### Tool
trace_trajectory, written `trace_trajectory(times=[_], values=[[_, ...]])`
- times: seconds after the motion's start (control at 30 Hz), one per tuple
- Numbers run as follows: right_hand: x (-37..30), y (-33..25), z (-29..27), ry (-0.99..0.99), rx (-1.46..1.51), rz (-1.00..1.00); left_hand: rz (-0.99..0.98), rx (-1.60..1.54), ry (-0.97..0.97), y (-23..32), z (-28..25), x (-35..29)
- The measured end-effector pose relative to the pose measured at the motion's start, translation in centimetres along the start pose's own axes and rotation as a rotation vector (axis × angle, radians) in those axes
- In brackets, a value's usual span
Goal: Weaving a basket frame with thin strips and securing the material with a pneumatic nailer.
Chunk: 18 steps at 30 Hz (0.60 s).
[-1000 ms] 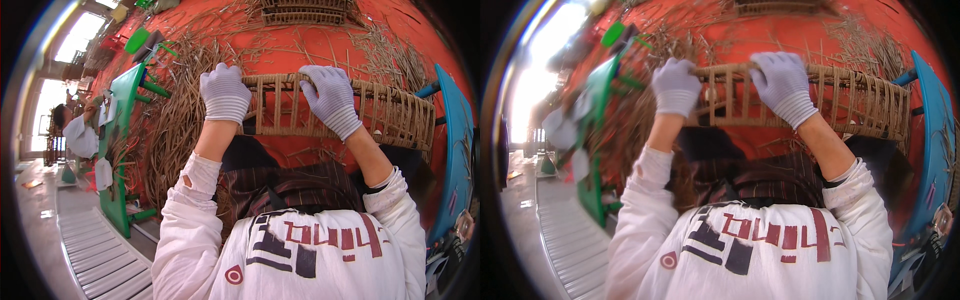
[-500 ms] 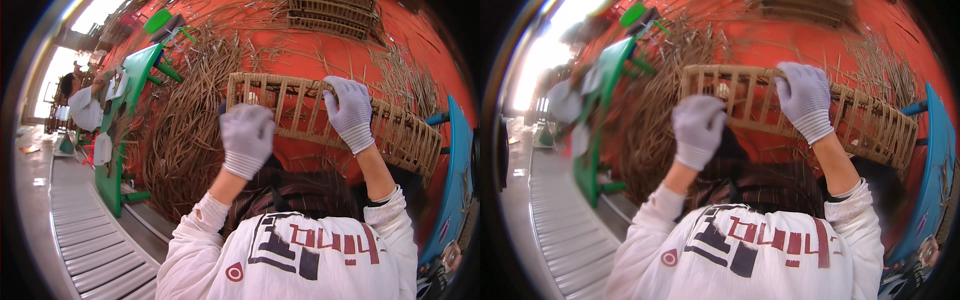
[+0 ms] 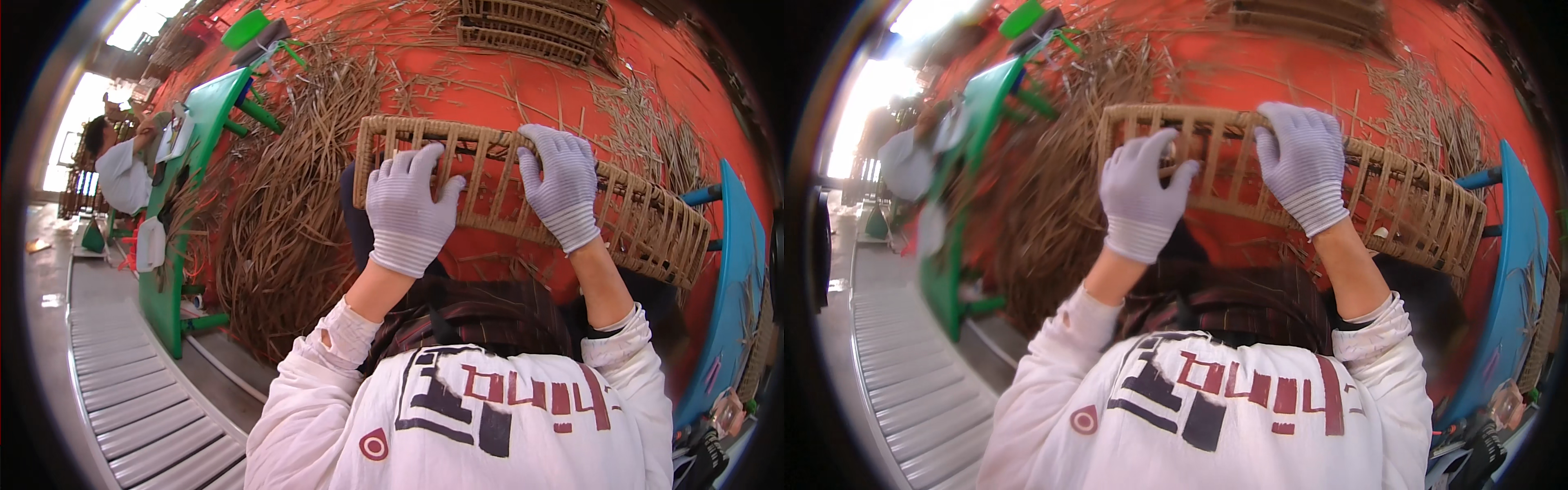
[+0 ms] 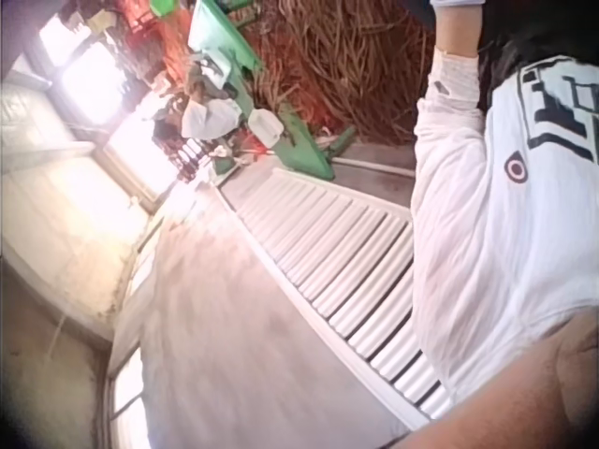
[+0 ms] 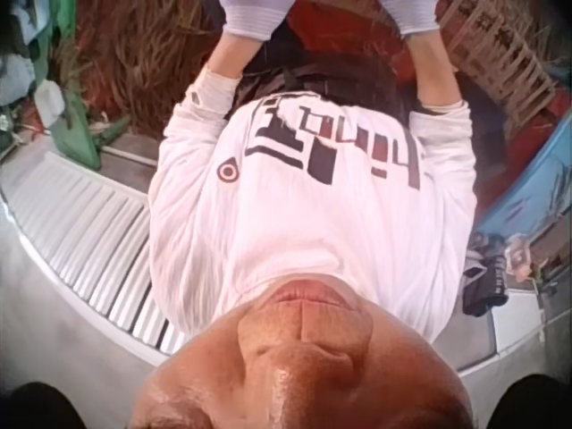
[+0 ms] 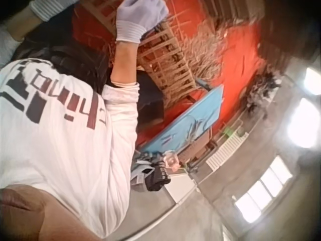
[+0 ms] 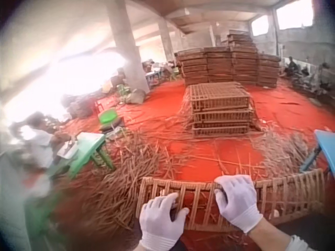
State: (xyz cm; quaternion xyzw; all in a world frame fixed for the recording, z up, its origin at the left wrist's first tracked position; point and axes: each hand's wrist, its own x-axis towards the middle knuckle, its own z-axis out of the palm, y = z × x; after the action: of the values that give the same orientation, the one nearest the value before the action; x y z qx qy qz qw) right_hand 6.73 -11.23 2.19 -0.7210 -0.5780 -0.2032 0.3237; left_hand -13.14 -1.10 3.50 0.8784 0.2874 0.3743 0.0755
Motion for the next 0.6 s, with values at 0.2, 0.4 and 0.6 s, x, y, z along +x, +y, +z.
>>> trace_trajectory(times=[0.2,0.4,0.6], values=[[0.0,-0.1,-0.5,0.014,0.004,0.013,0.022,0.294,-0.083,0.6,2.6,2.0],[-0.1,-0.3,-0.2,0.015,0.026,0.027,0.044,0.187,-0.016,-0.3,3.3,2.8],[0.0,0.0,-0.6,0.009,0.023,0.047,0.112,0.031,-0.028,-0.1,2.7,3.7]])
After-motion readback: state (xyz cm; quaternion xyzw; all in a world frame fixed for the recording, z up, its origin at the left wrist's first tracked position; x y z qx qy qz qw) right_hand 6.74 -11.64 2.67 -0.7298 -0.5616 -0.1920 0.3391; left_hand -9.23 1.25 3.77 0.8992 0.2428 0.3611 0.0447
